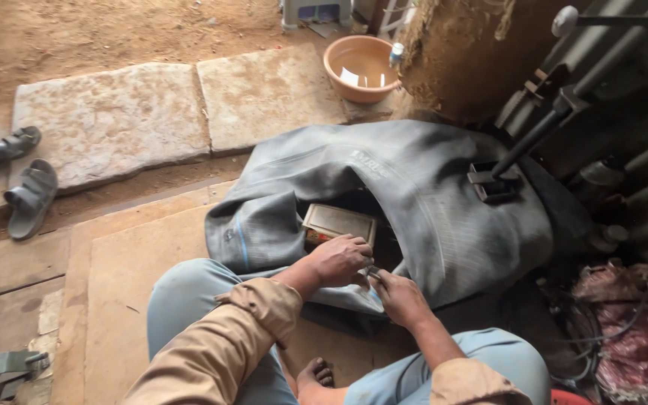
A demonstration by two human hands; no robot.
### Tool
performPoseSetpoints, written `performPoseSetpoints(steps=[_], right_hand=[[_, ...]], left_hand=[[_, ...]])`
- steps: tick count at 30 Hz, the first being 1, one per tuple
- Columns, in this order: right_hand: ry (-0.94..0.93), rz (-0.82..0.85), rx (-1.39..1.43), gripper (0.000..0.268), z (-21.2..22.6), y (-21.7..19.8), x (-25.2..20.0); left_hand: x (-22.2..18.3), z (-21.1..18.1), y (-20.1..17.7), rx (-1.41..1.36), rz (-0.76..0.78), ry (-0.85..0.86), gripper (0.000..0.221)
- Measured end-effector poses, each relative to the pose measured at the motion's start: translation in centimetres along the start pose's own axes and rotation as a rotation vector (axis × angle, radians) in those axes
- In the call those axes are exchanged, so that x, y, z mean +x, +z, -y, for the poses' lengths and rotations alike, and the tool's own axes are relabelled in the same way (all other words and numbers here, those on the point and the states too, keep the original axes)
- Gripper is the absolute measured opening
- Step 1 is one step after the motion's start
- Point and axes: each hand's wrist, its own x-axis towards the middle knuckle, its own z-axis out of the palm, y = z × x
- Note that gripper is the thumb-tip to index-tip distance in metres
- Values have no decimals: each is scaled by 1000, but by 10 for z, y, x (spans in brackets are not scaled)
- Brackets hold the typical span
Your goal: Repairing a puncture or valve stem on a large tire inner tube using a small metal repair kit box and tools.
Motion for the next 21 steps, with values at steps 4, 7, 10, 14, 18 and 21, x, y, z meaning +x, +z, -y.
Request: performPoseSetpoints(steps=[4,7,10,14,18,21], right_hand=[[-1,53,3,29,-2,-2,0],[23,76,-6,33,4,-5,-2],[51,85,-23,35,1,-4,-1],[54,70,44,35,2,-8,-1],[74,62,17,34,9,-8,-2],[73,65,31,33,12,-11,-2]], left_hand=[[1,3,24,-219,-24,-197,45],[4,0,39,-619,78,-566,56],[8,-2,42,-1098,176,-867,63],[12,-6,44,-1307,137,-965,69],[3,-7,47,-775,33,-1039,68],[-9,-9,38,-242,-188,-817,43]])
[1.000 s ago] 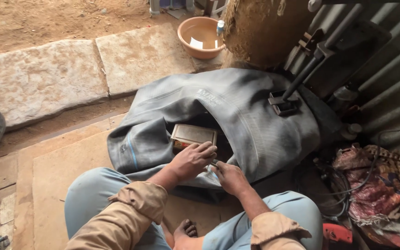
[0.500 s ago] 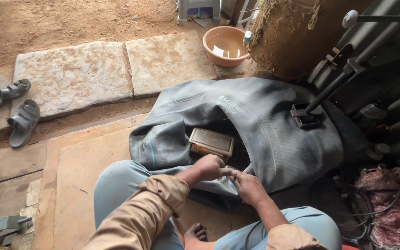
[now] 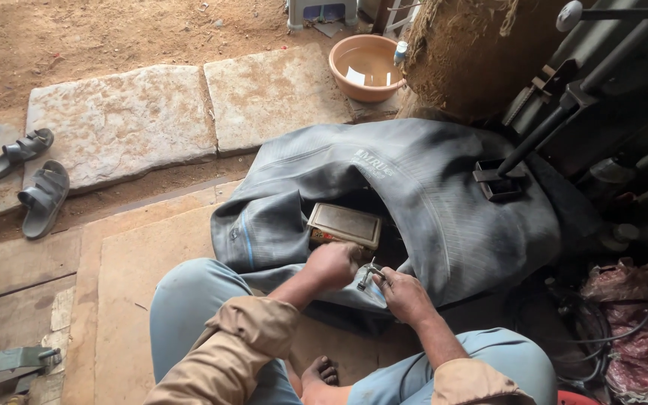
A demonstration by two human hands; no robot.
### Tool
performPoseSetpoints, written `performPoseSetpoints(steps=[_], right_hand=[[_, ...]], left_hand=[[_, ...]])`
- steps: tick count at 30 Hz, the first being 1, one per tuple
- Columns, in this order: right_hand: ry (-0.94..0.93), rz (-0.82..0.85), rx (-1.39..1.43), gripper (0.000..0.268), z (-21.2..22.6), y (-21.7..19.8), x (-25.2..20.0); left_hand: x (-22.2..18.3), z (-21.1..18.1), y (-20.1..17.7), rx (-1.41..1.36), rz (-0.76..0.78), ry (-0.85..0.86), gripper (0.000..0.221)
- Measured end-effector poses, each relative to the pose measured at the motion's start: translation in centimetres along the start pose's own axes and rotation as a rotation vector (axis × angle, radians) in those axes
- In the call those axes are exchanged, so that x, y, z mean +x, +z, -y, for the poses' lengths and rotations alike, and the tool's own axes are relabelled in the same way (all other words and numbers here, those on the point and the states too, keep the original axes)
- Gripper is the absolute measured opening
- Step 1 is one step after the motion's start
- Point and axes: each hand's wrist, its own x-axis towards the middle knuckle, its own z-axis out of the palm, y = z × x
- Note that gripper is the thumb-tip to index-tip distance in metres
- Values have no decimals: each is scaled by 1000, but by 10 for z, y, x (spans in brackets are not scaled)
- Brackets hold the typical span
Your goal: Repairing a puncture or valve stem on a large tire inner tube using a small metal repair kit box and tools.
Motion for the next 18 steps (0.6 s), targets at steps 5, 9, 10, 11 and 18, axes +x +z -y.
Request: performPoseSetpoints(steps=[5,9,10,11,18], right_hand=[[-36,-13,-35,28,-12,11,5],[-23,-43,-56,29,-8,11,2],[-20,-41,-57,30,-5,10,1],[-18,-39,-59,31,-3,8,0],[-18,-20,-46,29,-6,8,0]], left_hand=[[-12,-16,-10,-550,243,-66,59],[-18,-38,-22,-650,246,-189,47],[-17,-38,-23,-670,273,-238,47],[-15,-39,-24,-689,300,-286,47],[-16,-39,-13,-627,295,-325,45]])
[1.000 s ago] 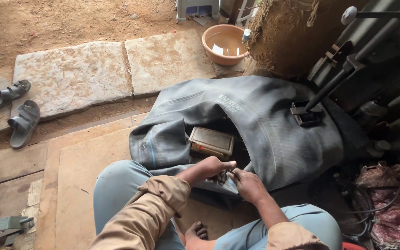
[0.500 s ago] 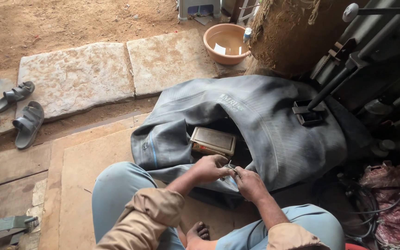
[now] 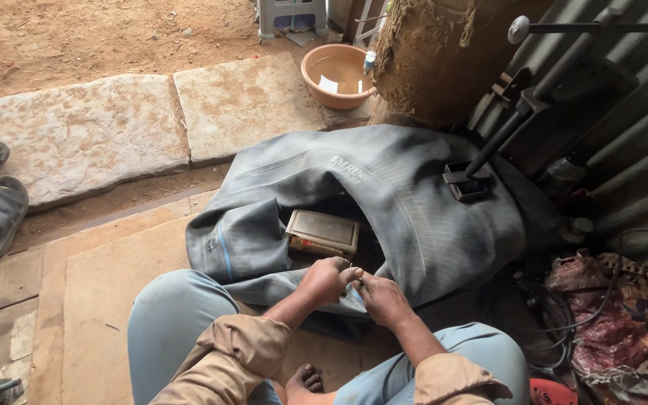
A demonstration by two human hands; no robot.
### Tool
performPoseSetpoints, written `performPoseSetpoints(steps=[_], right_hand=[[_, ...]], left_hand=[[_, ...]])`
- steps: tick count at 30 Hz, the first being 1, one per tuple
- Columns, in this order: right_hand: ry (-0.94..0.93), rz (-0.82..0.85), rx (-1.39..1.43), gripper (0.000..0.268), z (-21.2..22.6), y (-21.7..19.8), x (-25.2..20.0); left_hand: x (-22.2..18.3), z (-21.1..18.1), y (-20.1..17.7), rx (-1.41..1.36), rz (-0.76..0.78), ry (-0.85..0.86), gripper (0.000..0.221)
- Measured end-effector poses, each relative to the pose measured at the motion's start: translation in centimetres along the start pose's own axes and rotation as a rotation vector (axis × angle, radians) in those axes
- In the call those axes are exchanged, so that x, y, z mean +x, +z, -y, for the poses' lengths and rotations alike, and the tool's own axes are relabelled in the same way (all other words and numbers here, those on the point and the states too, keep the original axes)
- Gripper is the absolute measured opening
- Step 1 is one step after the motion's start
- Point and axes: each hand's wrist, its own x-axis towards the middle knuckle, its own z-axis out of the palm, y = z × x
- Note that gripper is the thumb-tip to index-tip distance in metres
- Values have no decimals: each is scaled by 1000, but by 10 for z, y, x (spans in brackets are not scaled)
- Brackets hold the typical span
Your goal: Repairing a puncture or valve stem on a large tire inner tube using a small metal repair kit box and tools.
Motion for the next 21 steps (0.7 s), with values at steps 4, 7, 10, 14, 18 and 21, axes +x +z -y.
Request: performPoseSetpoints(steps=[4,7,10,14,18,21], right_hand=[[-42,-48,17,25,-8,6,3],[-58,-46,21,22,-10,8,3],[-94,-63,27,22,-8,6,7],[-89,-97,20,28,0,2,2],[-77,-100,-2,31,-11,8,3],[-67,-90,-3,30,-6,4,1]], left_hand=[[0,2,-10,208,-68,254,43],[-3,-2,-26,287,71,304,42],[2,4,-31,382,70,431,40],[23,32,-22,466,-170,818,28],[32,37,-14,582,-51,774,26],[32,33,-8,559,-115,819,31]])
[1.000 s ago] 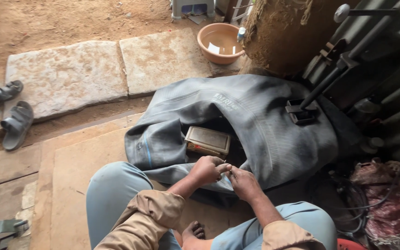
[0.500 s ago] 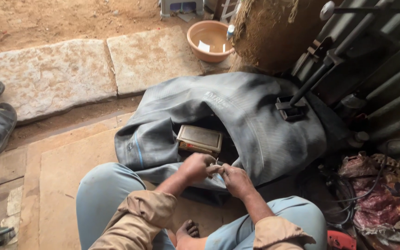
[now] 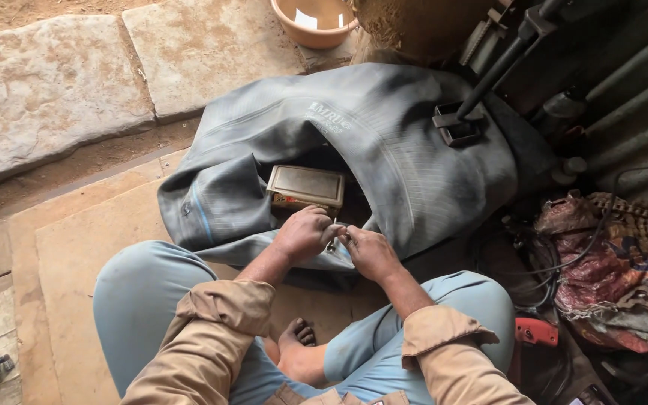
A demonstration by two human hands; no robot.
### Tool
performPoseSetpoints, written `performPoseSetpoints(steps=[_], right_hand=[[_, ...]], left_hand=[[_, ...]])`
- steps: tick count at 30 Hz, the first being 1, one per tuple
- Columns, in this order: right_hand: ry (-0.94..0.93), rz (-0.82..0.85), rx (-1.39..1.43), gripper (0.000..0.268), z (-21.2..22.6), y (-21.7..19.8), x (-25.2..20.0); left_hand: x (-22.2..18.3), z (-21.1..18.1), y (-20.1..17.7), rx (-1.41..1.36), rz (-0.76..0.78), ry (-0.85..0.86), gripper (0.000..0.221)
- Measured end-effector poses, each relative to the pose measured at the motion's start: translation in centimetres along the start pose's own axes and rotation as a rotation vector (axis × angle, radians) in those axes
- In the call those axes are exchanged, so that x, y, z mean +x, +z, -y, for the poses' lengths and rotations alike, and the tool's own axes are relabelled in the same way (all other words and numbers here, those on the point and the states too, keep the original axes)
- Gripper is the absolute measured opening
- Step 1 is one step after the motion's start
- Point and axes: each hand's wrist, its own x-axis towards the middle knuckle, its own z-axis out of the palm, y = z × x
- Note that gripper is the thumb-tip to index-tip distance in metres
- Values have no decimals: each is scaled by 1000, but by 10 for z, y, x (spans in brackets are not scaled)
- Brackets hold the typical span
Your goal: Repairing a puncture or valve stem on a large tire inner tube using a small metal repair kit box and tools.
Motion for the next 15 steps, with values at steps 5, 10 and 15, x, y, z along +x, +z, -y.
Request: performPoseSetpoints(steps=[5,10,15], right_hand=[[-3,8,27,24,-1,0,0],[2,6,27,26,10,-8,-1],[43,26,38,30,16,-11,-1]], left_hand=[[14,-22,-10,-188,121,-610,53],[19,2,15,-585,197,-944,57],[12,0,-14,-417,258,-875,66]])
